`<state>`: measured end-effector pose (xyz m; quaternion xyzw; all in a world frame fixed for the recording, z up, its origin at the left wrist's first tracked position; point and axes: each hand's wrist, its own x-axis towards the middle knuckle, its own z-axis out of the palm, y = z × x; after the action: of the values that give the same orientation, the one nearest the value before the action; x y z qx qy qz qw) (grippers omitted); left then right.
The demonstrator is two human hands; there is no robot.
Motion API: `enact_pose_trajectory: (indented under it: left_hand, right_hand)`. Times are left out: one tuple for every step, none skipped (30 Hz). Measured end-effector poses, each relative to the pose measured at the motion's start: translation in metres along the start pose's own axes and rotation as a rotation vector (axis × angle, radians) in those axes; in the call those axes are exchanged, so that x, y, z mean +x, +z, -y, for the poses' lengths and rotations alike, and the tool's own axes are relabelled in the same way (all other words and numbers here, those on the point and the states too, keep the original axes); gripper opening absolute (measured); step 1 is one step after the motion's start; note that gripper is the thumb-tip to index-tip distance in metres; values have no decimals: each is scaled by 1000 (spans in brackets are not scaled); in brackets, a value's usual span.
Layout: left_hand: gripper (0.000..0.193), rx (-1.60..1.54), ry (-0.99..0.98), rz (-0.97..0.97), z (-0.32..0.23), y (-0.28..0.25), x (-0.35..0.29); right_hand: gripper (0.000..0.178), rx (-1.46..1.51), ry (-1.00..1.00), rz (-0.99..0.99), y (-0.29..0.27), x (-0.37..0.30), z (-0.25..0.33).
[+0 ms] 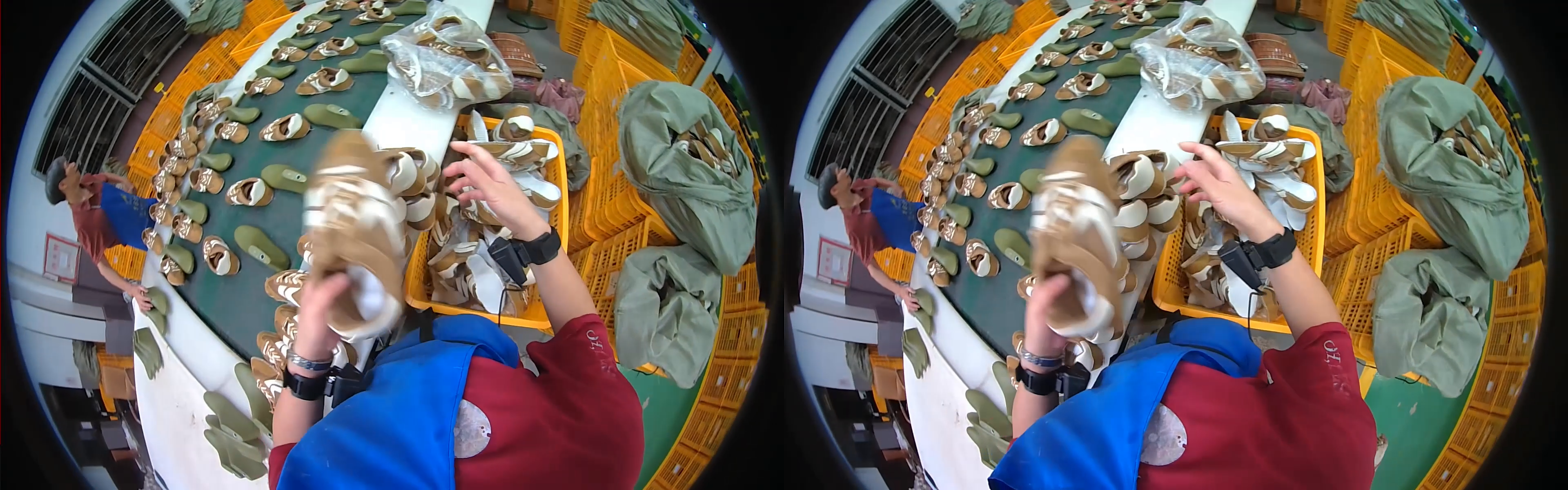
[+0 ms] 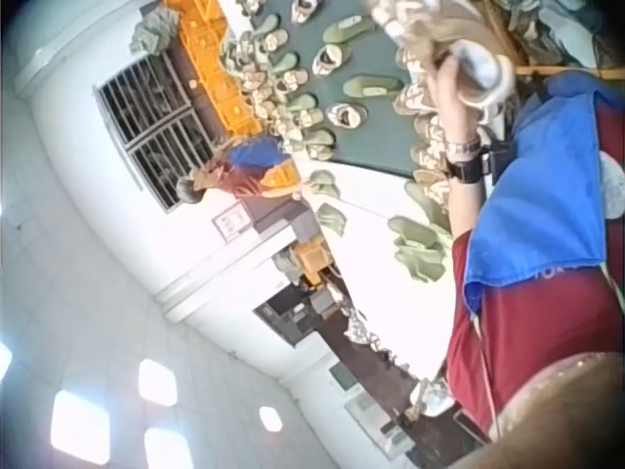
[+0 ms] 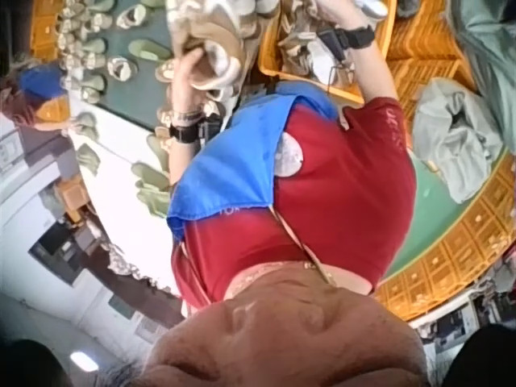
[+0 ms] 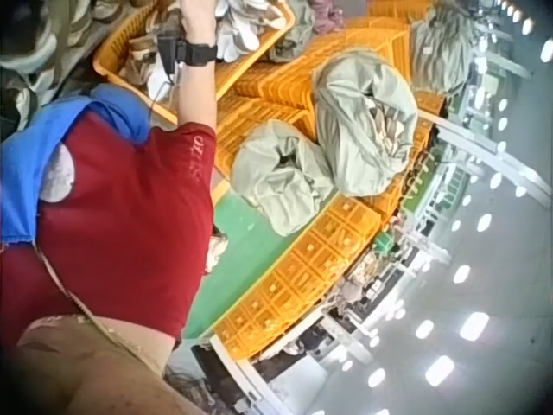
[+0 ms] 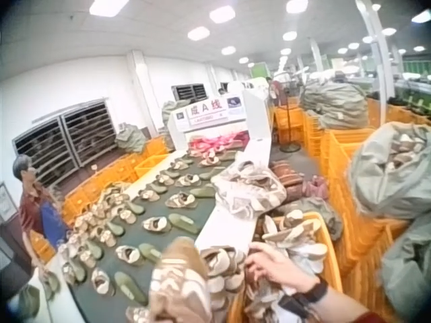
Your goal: The worker is assembling shoe uppers onto shoe lasts and organizing the components on a worktable in a factory.
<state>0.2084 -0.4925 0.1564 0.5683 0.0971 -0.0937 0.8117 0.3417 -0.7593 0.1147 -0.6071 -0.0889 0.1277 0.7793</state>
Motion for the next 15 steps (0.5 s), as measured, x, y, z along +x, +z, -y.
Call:
enact_pose_trajectory:
  left_hand:
    - [33, -108, 93, -146, -1, -6, 0]
    - [34, -102, 109, -182, -1, -18, 5]
    - [34, -99, 125, -219, 2, -32, 14]
    - [33, -117, 94, -226, 8, -41, 23]
    - [35, -87, 55, -264, 14, -44, 32]
    - [39, -14, -52, -227, 20, -54, 39]
    - [42, 61, -163, -181, 28, -60, 45]
    - [46, 45, -191, -247, 38, -61, 47]
    - [53, 50, -280, -170, 38, -68, 50]
    - [58, 138, -318, -191, 32, -62, 49]
    - [64, 223, -352, -217, 23, -56, 48]
    - [73, 365, -347, -234, 21, -58, 41]
    - [73, 459, -329, -214, 24, -60, 42]
    - [64, 518, -313, -220, 23, -63, 39]
    - [56, 580, -300, -200, 22, -61, 39]
  right_hand:
    - [38, 0, 4, 7, -8, 1, -8]
    - [34, -47, 37, -63, -20, 4, -26]
    - [31, -97, 72, -132, -35, 8, -51]
    - [27, -108, 140, -164, -55, 11, -85]
    - [24, -119, 211, -204, -79, 11, -128]
    - [24, -282, 286, -143, -107, 6, -175]
    - [26, -441, 365, -88, -134, -3, -220]
    - [29, -830, 349, -42, -150, -19, -253]
    - [31, -1215, 331, 9, -163, -42, -288]
    - [38, -1337, 445, 87, -194, -69, -346]
    - [47, -1453, 561, 181, -216, -95, -389]
    - [51, -1316, 657, 145, -196, -107, -386]
    - [57, -1178, 762, 88, -175, -120, -361]
    - [68, -985, 919, 58, -156, -113, -333]
    - [65, -999, 985, 67, -150, -113, -329]
